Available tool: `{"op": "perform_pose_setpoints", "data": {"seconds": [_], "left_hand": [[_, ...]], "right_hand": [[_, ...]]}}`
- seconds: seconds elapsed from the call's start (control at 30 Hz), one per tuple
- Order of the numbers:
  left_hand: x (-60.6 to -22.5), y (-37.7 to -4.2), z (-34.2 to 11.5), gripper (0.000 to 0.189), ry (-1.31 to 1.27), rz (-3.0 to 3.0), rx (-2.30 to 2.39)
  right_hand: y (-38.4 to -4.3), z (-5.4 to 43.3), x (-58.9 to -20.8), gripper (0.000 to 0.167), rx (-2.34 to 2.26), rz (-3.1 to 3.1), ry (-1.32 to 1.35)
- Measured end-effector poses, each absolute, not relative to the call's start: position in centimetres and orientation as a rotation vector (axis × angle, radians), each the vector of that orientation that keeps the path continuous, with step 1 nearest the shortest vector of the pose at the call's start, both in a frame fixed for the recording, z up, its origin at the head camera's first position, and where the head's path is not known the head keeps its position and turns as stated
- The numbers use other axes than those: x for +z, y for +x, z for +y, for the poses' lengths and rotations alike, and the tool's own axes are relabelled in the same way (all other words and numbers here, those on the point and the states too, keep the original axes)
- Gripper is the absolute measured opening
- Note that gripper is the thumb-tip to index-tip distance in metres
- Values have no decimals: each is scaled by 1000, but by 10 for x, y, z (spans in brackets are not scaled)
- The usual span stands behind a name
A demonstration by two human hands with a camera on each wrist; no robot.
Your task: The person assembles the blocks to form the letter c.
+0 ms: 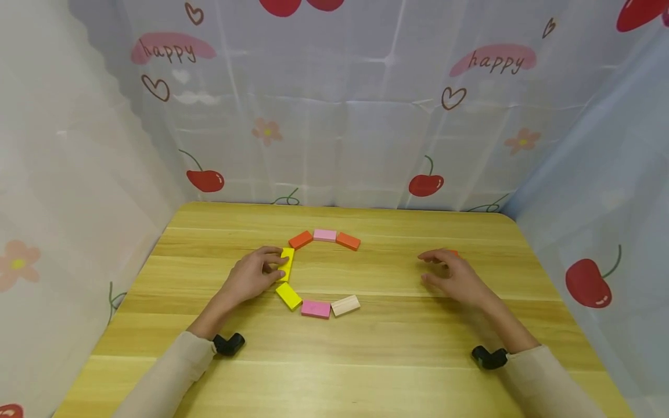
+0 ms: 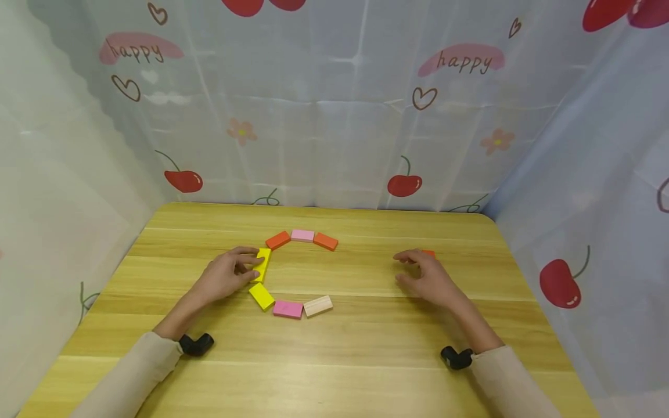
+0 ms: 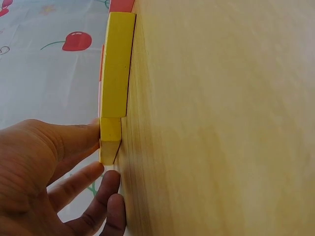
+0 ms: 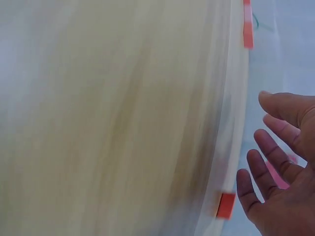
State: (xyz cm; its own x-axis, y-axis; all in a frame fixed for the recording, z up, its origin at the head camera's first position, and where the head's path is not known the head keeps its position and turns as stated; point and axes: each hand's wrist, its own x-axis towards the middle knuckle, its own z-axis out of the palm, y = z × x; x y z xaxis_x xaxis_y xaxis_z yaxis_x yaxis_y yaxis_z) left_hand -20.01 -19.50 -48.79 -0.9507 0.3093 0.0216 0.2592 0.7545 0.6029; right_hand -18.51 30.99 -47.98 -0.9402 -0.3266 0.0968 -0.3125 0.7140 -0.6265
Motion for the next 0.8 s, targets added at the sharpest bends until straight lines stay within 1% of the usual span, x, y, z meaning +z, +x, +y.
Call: {"op": "perform_pose_setpoints", "data": {"seconds": [0.27,0.4,0.6,0.8], "left_hand": [[-487,-200,-195,37,468,2863,970],[-486,-200,-195,37,468,2865,976],[-487,-200,-196,37,470,2867,971],[-488,-200,-196,37,473,2863,975]], "right_hand": [[-190,344,-480,39,-1118,2981,-417],[-192,358,-480,42,-1098,3022,-383],[-196,372,-483,46,-1053,2976,-284],[-201,381,-489,45,-1037,2960,-271]]}}
